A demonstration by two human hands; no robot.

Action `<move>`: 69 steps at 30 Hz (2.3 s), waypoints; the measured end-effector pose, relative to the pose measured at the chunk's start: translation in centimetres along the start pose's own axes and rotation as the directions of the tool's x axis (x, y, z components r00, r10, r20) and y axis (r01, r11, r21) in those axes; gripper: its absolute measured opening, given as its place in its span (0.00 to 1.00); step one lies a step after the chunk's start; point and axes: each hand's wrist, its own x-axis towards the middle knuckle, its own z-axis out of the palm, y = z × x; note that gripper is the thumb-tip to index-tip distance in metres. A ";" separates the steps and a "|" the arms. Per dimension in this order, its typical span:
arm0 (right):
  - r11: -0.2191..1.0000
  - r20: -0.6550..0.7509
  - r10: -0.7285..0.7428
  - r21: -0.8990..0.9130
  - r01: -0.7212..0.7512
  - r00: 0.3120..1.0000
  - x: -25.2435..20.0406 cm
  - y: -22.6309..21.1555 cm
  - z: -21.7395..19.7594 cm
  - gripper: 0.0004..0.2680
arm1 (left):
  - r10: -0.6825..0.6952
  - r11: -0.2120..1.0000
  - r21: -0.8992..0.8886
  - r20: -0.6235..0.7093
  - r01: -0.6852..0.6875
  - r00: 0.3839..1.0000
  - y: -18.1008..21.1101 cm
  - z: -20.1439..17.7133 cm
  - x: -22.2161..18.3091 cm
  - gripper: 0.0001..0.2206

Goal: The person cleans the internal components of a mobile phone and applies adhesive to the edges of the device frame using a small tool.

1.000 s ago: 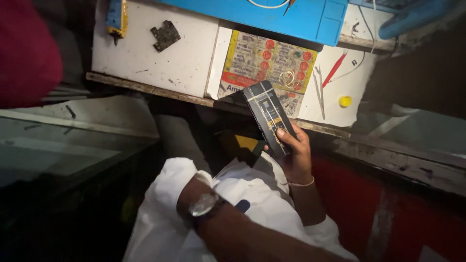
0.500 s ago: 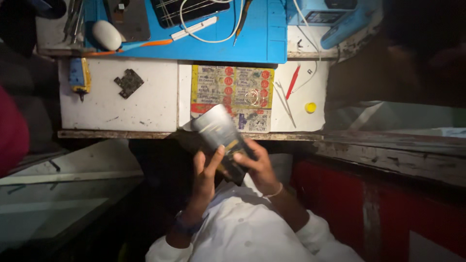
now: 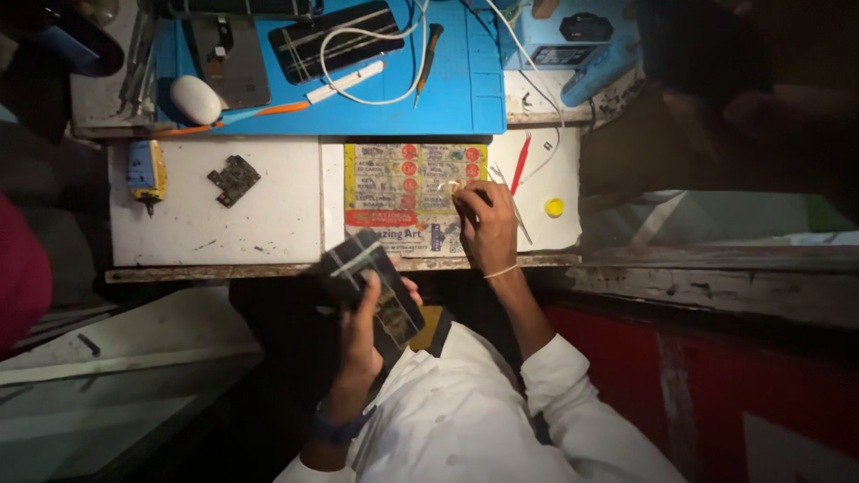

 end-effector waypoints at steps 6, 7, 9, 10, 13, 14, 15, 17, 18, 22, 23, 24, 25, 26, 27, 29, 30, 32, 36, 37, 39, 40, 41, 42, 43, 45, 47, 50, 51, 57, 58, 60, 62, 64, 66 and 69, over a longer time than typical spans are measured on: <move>0.866 -0.074 0.250 0.462 -0.189 0.966 -0.3 3.1 1.2 0.04 | -0.043 0.999 0.022 0.073 0.041 0.996 -0.1 0.6 -0.4 0.20; 0.808 -0.055 0.318 0.538 -0.240 0.947 -0.4 3.8 1.2 0.04 | -0.054 0.998 0.039 0.055 0.052 0.997 -0.1 0.6 -0.1 0.20; 0.666 0.010 0.436 0.669 -0.330 0.900 -0.9 5.1 0.9 0.04 | -0.076 0.995 0.067 0.011 0.075 0.997 -0.1 0.5 0.2 0.19; 0.585 0.049 0.479 0.727 -0.359 0.877 -0.6 5.6 1.0 0.03 | -0.115 0.993 0.027 0.045 0.114 0.992 0.0 0.5 0.3 0.20; 0.532 0.107 0.451 0.765 -0.364 0.886 -0.7 6.1 -0.4 0.02 | -0.208 0.968 -0.106 0.168 0.227 0.964 0.7 0.8 0.7 0.22; 0.548 0.124 0.423 0.754 -0.362 0.898 -1.1 5.8 -1.0 0.02 | -0.234 0.948 -0.169 0.211 0.271 0.949 0.7 0.8 0.5 0.24; 0.590 0.125 0.374 0.732 -0.340 0.919 -1.2 5.6 -1.6 0.02 | -0.256 0.921 -0.230 0.256 0.316 0.932 0.6 0.9 0.4 0.25; 0.664 0.139 0.275 0.688 -0.293 0.951 -1.5 4.7 -3.1 0.02 | -0.254 0.935 -0.186 0.243 0.302 0.936 0.5 0.9 0.3 0.27; 0.688 0.137 0.257 0.669 -0.281 0.957 -1.5 4.1 -3.4 0.02 | -0.254 0.942 -0.156 0.244 0.297 0.936 0.6 0.9 0.3 0.28; 0.800 0.132 0.265 0.522 -0.295 0.955 -2.7 1.5 -5.9 0.03 | -0.159 0.986 -0.030 0.114 0.163 0.981 -0.1 1.5 0.8 0.22; 0.826 0.125 0.288 0.470 -0.312 0.949 -3.3 0.6 -6.6 0.03 | -0.069 0.992 0.108 0.024 0.066 0.997 -0.8 2.2 0.7 0.19; 0.776 0.213 0.258 0.536 -0.333 0.942 -3.9 -0.3 -7.4 0.03 | 0.035 0.968 0.248 -0.035 -0.025 0.999 -1.4 2.9 0.9 0.17; 0.721 0.297 0.217 0.594 -0.358 0.930 -4.4 -1.2 -7.8 0.03 | 0.064 0.970 0.235 0.020 -0.067 0.998 -1.6 3.5 1.1 0.17; 0.663 0.416 0.200 0.609 -0.436 0.887 -4.4 -1.8 -8.0 0.02 | 0.092 0.970 0.220 0.075 -0.107 0.993 -1.7 4.0 1.3 0.18; 0.604 0.528 0.173 0.610 -0.513 0.831 -4.3 -2.3 -8.2 0.02 | 0.120 0.968 0.203 0.130 -0.145 0.984 -1.8 4.5 1.5 0.19; 0.339 0.575 0.178 0.726 -0.598 0.799 -4.8 -3.3 -7.5 0.02 | 0.139 0.974 0.165 0.114 -0.157 0.984 -1.6 4.9 1.6 0.20; 0.195 0.599 0.174 0.757 -0.624 0.781 -5.2 -3.3 -7.6 0.02 | 0.140 0.978 0.143 0.104 -0.154 0.985 -1.7 5.3 1.6 0.21; 0.317 0.534 0.110 0.781 -0.539 0.838 -5.3 -2.5 -7.3 0.02 | 0.108 0.961 0.236 0.168 -0.146 0.980 -0.9 4.9 1.2 0.21; 0.444 0.479 0.053 0.775 -0.451 0.876 -6.2 -2.4 -6.3 0.04 | 0.005 0.859 0.499 0.214 -0.114 0.977 0.5 3.8 0.9 0.19; 0.470 0.499 0.084 0.743 -0.476 0.862 -6.3 -2.8 -6.2 0.03 | 0.032 0.798 0.586 0.188 -0.138 0.982 0.4 3.7 0.9 0.16; 0.515 0.546 0.139 0.673 -0.532 0.826 -6.5 -3.8 -6.2 0.03 | 0.099 0.653 0.740 0.131 -0.164 0.986 0.0 3.3 0.6 0.11; 0.607 0.531 0.146 0.618 -0.499 0.835 -6.4 -4.0 -6.1 0.03 | 0.145 0.612 0.776 0.082 -0.154 0.986 -0.4 2.9 0.3 0.11; 0.692 0.516 0.149 0.555 -0.462 0.844 -6.1 -4.1 -6.0 0.04 | 0.191 0.569 0.810 0.035 -0.140 0.981 -0.8 2.5 0.4 0.10; 0.767 0.505 0.160 0.477 -0.429 0.848 -6.5 -4.3 -6.1 0.04 | 0.225 0.528 0.842 -0.013 -0.111 0.974 -1.6 2.0 -0.1 0.10; 0.774 0.484 0.122 0.501 -0.388 0.867 -7.2 -4.9 -6.2 0.04 | 0.262 0.534 0.837 -0.031 -0.118 0.965 -2.1 1.3 -0.9 0.11; 0.792 0.386 0.014 0.559 -0.246 0.922 -6.2 -5.9 -6.4 0.04 | 0.370 0.524 0.829 -0.013 -0.197 0.929 -1.5 0.9 0.2 0.12; 0.776 0.400 -0.157 0.616 -0.137 0.903 -5.2 -7.1 -7.5 0.05 | 0.560 0.347 0.855 0.139 -0.384 0.817 -1.0 1.0 0.2 0.10; 0.757 0.467 -0.337 0.650 -0.059 0.817 -4.7 -8.0 -9.2 0.06 | 0.681 0.204 0.844 0.243 -0.497 0.691 -0.2 0.5 1.5 0.13; 0.752 0.498 -0.384 0.658 -0.050 0.778 -4.8 -7.7 -9.3 0.06 | 0.701 0.182 0.842 0.252 -0.508 0.667 0.2 0.0 2.3 0.15; 0.154 0.595 -0.245 0.803 -0.576 0.765 -5.9 -3.8 -6.8 0.09 | 0.202 0.738 0.589 0.275 -0.330 0.940 0.0 0.1 2.6 0.11; 0.129 0.597 -0.144 0.802 -0.583 0.789 -6.3 -3.4 -6.9 0.09 | 0.185 0.667 0.683 0.236 -0.299 0.954 0.0 0.7 2.2 0.12; 0.214 0.537 0.069 0.815 -0.538 0.841 -6.2 -3.1 -6.5 0.10 | 0.172 0.492 0.838 0.170 -0.234 0.970 0.7 2.1 1.9 0.13; 0.482 0.345 0.103 0.803 -0.351 0.933 -4.9 -3.7 -6.8 0.11 | 0.036 0.536 0.824 0.195 -0.184 0.980 1.4 3.8 1.6 0.10; 0.803 0.091 -0.112 0.596 0.036 0.990 -3.4 -4.5 -8.4 0.13 | 0.061 0.423 0.847 0.328 -0.322 0.943 2.5 4.6 1.2 0.10; 0.895 0.087 -0.360 0.315 0.317 0.929 -2.3 -5.5 -10.1 0.13 | 0.165 0.120 0.795 0.574 -0.595 0.802 3.5 4.9 0.8 0.12; 0.830 0.238 -0.549 0.268 0.489 0.801 -1.0 -6.1 -10.6 0.09 | -0.131 -0.288 0.825 0.469 -0.486 0.874 3.2 5.5 1.0 0.16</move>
